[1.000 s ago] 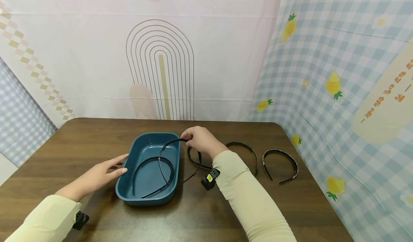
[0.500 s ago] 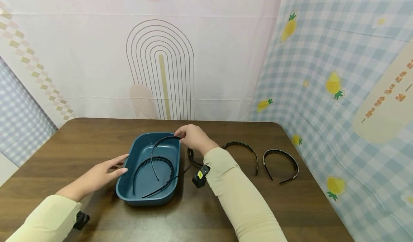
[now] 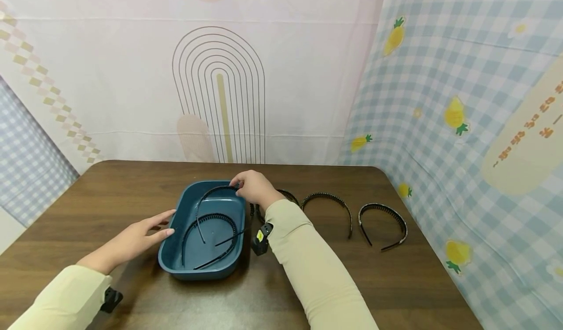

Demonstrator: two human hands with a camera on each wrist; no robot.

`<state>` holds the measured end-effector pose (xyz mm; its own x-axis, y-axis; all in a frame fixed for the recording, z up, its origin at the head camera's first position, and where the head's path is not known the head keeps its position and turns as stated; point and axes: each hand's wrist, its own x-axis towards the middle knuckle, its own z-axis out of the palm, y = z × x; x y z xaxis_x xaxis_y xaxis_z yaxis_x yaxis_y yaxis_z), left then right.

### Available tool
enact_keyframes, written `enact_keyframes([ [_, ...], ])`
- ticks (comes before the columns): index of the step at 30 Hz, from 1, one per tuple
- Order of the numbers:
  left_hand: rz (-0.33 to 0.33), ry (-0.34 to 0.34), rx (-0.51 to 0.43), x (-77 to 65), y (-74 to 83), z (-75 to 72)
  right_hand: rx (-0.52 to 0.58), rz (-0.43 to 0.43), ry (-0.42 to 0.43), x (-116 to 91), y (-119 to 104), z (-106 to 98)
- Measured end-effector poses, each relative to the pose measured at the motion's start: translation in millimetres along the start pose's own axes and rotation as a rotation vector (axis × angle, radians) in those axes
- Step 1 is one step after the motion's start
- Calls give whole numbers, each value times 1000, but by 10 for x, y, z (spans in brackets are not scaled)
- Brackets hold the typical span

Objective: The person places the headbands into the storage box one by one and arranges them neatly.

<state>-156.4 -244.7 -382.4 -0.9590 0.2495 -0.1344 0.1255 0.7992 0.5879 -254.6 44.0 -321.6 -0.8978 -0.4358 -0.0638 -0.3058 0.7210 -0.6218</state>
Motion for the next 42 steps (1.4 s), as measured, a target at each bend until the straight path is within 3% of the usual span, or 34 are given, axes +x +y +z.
enact_keyframes([
  [25, 4, 1, 2, -5, 11, -9, -37, 27, -38, 121, -153, 369],
  [42, 4, 5, -5, -8, -5, 2, -84, 34, -68, 140, -206, 472],
])
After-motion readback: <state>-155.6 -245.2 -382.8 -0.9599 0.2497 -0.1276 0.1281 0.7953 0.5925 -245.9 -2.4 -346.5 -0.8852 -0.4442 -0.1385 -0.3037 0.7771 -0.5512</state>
